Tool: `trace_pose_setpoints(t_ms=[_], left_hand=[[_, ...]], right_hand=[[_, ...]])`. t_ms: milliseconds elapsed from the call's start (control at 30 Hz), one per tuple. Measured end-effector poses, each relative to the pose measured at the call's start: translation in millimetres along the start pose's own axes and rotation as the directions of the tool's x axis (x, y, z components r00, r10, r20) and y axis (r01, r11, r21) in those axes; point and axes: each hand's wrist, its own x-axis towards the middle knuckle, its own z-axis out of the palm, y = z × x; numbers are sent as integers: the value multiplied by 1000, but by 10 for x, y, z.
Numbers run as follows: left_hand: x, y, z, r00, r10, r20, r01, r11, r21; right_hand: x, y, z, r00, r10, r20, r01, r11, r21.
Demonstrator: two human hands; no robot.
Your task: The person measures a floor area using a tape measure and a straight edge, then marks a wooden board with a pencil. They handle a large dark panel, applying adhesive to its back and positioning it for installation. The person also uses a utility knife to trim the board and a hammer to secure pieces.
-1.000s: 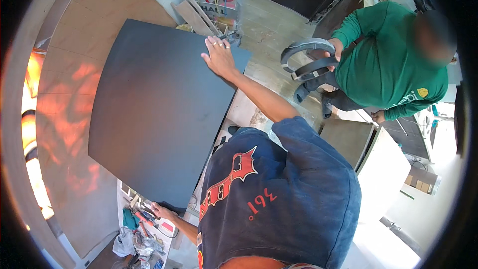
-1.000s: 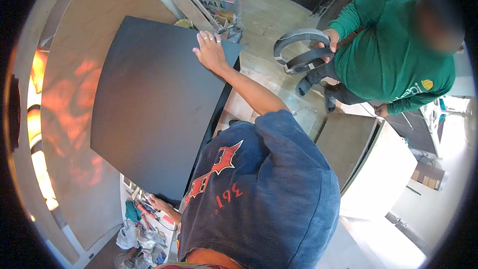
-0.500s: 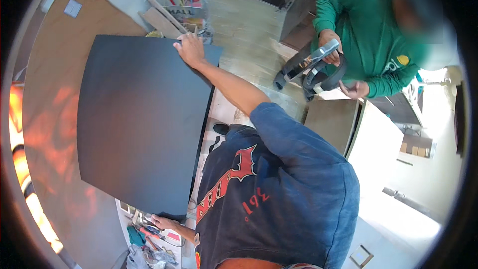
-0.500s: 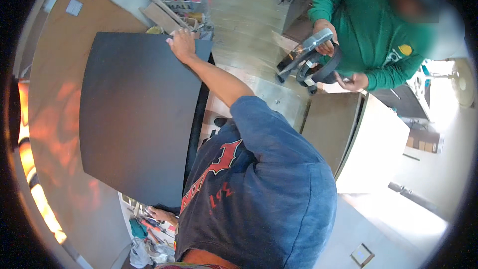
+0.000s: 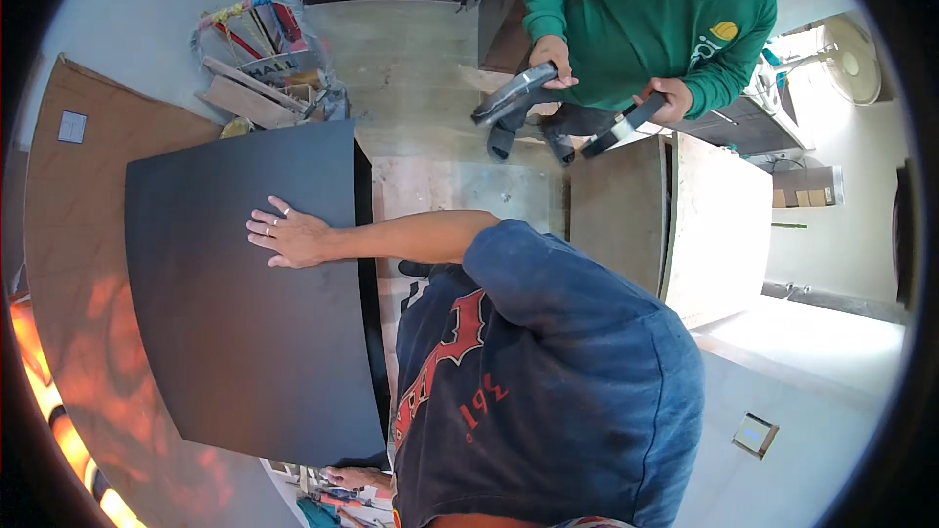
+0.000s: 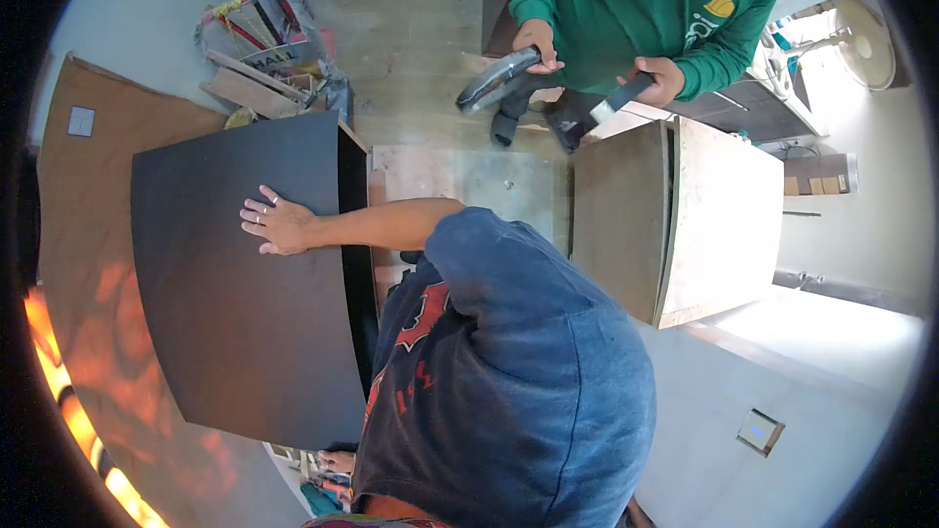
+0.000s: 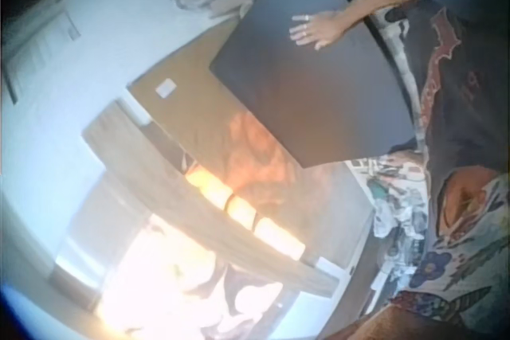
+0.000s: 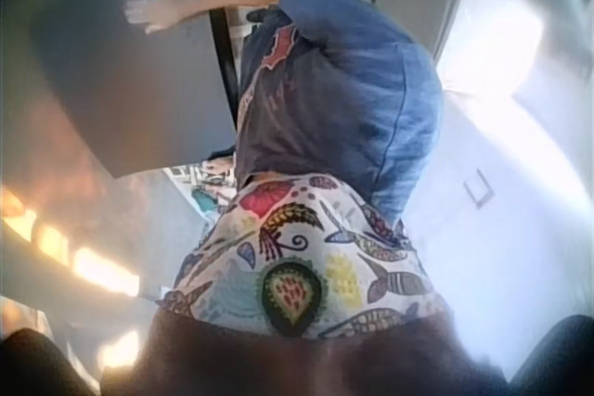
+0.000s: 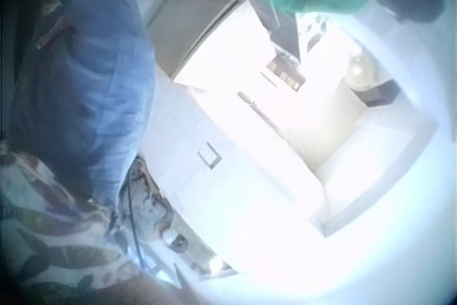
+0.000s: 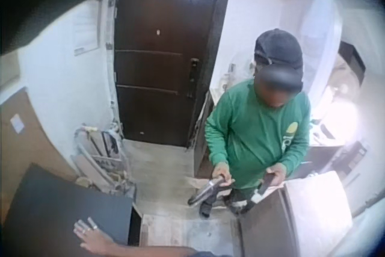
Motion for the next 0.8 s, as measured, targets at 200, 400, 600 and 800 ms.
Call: trace_pose_setpoints(t_ms=[200, 400, 600, 800], left_hand=[[72, -157, -148, 998, -67, 1, 67, 995, -69], [-76, 267, 15, 998, 54, -33, -57, 992, -115], [-29, 97, -125, 998, -20, -68, 14, 996, -88], [-130, 231, -133, 990, -64, -125, 47, 990, -130]], right_hand=[[420, 236, -159, 988, 46, -145, -38, 998, 56], [892, 691, 7, 951, 140, -274, -149, 989, -11], [1199, 1302, 285, 924, 231, -305, -225, 973, 57], [1381, 1875, 352, 856, 423, 298, -480, 436, 761]])
